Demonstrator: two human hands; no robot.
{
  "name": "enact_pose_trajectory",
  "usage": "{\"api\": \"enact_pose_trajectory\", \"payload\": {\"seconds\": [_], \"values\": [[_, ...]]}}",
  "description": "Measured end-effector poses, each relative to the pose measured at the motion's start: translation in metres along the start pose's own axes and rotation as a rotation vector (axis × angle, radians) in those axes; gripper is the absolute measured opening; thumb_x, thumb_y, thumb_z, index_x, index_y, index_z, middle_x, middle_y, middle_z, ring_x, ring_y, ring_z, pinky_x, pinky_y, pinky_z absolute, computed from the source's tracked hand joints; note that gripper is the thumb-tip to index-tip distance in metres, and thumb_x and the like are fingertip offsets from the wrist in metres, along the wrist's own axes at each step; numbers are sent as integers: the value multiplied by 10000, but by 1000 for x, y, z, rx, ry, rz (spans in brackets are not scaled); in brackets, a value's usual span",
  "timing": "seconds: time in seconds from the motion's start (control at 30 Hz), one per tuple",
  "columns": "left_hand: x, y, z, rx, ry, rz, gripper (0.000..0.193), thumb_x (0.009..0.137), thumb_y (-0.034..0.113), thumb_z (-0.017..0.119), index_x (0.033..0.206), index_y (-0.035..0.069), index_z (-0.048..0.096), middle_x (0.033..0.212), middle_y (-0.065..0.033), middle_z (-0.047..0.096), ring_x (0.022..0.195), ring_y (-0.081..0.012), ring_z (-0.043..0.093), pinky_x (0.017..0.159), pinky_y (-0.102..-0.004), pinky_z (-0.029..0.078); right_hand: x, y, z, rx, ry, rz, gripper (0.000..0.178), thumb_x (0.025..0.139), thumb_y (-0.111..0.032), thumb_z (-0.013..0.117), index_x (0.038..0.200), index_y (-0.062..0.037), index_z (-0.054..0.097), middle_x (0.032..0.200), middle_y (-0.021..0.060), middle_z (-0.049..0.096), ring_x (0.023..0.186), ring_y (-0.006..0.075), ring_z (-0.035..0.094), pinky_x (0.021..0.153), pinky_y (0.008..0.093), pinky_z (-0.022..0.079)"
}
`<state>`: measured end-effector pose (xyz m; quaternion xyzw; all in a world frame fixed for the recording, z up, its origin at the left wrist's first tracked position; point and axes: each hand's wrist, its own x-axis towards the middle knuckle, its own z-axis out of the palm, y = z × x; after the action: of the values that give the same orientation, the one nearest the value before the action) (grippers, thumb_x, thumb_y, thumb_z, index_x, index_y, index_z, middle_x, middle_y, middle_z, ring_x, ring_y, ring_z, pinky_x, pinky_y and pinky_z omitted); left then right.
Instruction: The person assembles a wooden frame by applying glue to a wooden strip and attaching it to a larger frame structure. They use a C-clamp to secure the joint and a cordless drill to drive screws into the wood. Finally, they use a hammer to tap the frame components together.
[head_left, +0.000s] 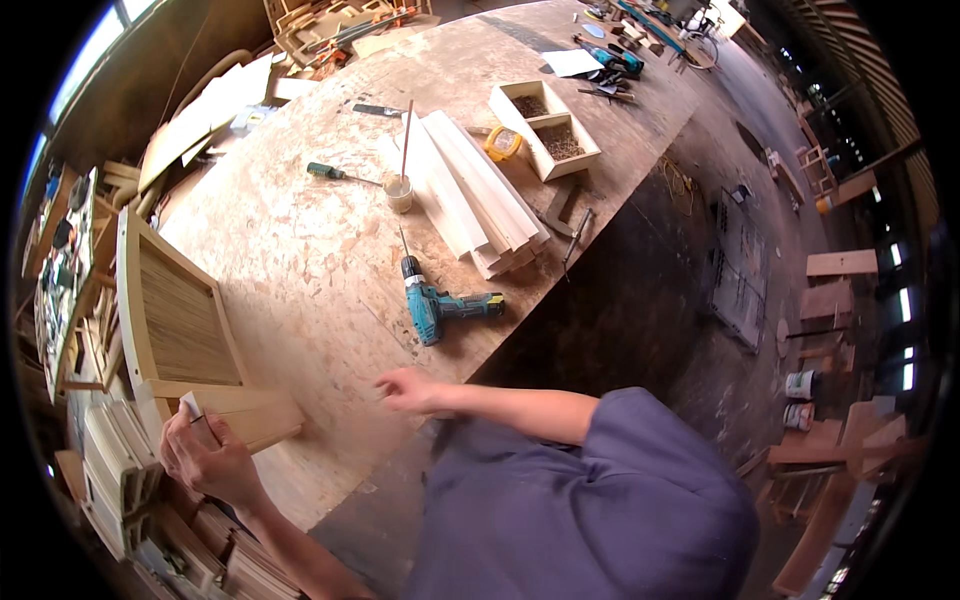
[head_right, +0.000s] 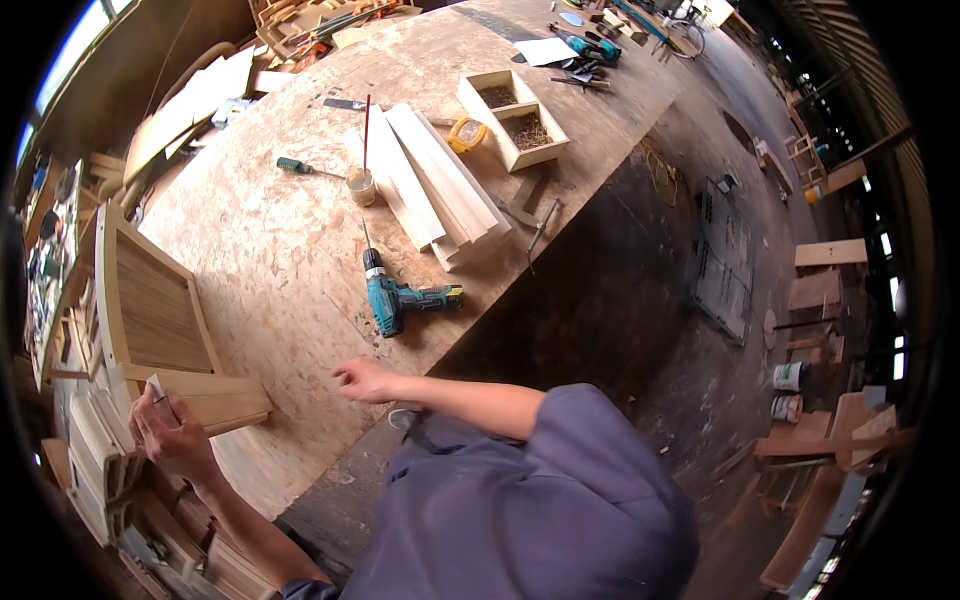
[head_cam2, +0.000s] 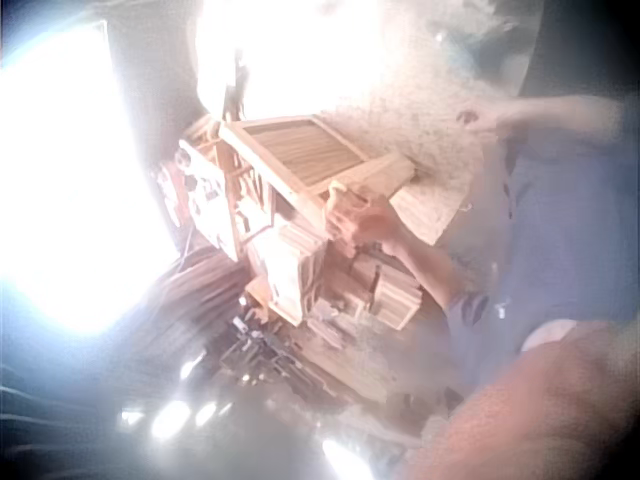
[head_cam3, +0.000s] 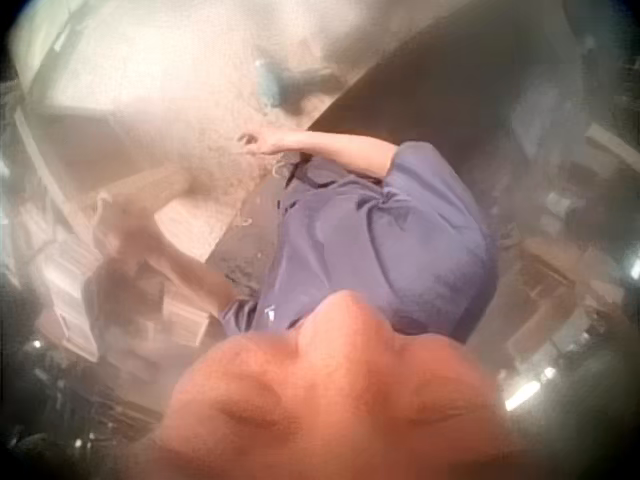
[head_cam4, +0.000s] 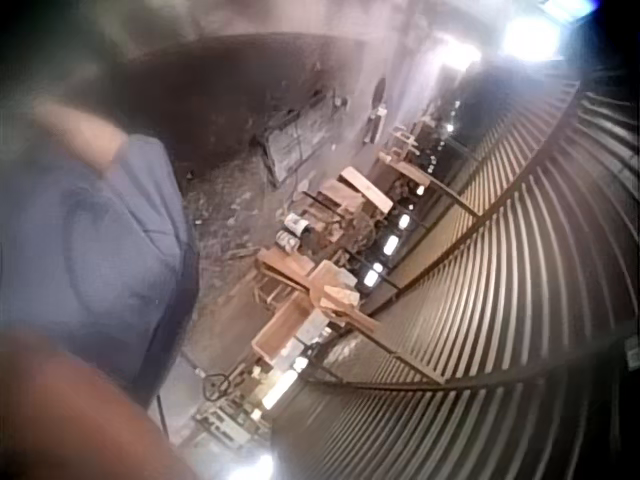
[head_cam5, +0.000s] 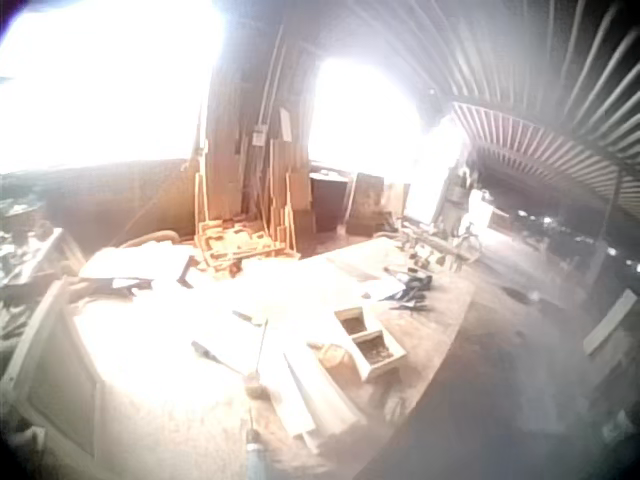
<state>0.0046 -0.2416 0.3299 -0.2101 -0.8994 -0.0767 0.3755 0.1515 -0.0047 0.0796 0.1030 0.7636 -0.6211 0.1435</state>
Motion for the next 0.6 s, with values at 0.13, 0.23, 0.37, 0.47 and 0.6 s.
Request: {"api": "enact_pose_trajectory", "payload": {"seconds": [0.13,0.23,0.37,0.47,0.6], "values": [[-2,-6,5,-15,41,-26,168,819,69,761,969,38,693,983,-94,701,990,-296,652,907,-449,508,-84,14,-79,118,269,73,327,888,-160,685,1184,-22,681,939,96,753,817,141,720,751,305,575],[-8,-11,10,-44,139,-21,160,840,98,774,967,18,717,990,-101,723,956,-300,669,911,-455,516,-127,29,-128,185,509,283,285,891,-141,679,1137,2,698,871,105,748,775,149,725,716,301,579],[-19,-8,19,19,229,32,205,877,139,774,1014,-9,736,1031,-112,742,952,-305,689,934,-458,519,-158,53,-198,44,849,263,203,931,-93,657,1103,9,687,887,73,731,763,138,725,667,288,586],[-20,-5,17,176,259,53,218,916,176,742,1064,17,737,1073,-114,743,996,-302,697,937,-444,518,-162,74,-260,-46,1056,123,177,935,-94,656,1079,4,688,867,71,731,728,137,720,631,286,580],[-9,35,20,230,296,49,216,939,204,702,1080,44,735,1095,-115,741,981,-290,700,951,-427,513,-152,103,-360,-50,1245,50,150,919,-56,622,1042,-2,689,810,88,732,705,163,733,654,297,576]]}}
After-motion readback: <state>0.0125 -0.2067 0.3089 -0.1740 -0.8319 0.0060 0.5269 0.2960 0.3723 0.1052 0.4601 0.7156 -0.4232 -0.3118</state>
